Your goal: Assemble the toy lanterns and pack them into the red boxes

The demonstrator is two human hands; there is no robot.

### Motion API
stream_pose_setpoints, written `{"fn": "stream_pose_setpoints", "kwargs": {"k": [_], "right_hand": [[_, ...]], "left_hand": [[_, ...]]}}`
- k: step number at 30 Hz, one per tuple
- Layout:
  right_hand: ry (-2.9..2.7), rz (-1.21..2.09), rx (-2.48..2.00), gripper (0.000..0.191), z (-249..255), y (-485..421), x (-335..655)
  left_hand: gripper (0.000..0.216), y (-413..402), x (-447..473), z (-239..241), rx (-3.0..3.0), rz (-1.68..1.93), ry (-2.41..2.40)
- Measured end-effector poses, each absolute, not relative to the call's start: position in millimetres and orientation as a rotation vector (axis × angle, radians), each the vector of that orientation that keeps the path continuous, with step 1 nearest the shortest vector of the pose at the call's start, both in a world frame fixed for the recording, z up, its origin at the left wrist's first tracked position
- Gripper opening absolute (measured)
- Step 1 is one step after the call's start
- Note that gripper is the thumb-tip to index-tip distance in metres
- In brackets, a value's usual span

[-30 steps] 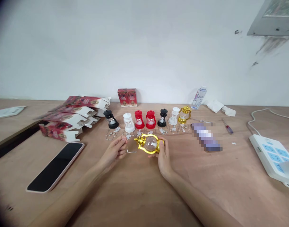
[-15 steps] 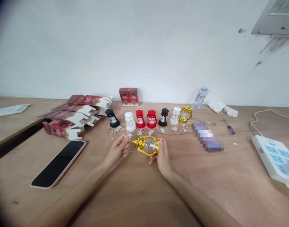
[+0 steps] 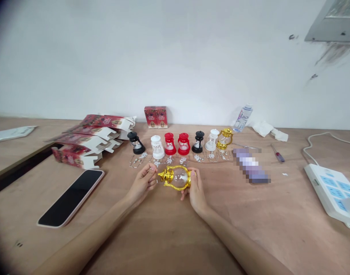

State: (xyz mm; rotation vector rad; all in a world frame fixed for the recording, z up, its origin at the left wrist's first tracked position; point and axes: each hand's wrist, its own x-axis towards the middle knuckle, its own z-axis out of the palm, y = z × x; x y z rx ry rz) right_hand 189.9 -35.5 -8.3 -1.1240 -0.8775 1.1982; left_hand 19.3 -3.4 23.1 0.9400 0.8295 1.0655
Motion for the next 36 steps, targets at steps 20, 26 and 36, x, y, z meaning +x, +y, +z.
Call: {"fn": "stream_pose_setpoints", "kwargs": {"k": [20,26,36], "right_hand": [[-0.894,1.166,-1.143,0.044,-6.0,-36.1,188.6],[-0.894,1.162,-1.146,0.045,-5.0,-36.2,188.2],[-0.836,1.205,-1.152,0.045,-7.0,-34.1,189.5]], "left_hand": [[0.042,-4.4,24.3,18.8,0.895,1.073,0.816],[0.040,-3.8,24.4,17.2,0.929,1.085,0.823],[0.041,1.5,20.7,14.6,1.001,1.054,0.851]]}}
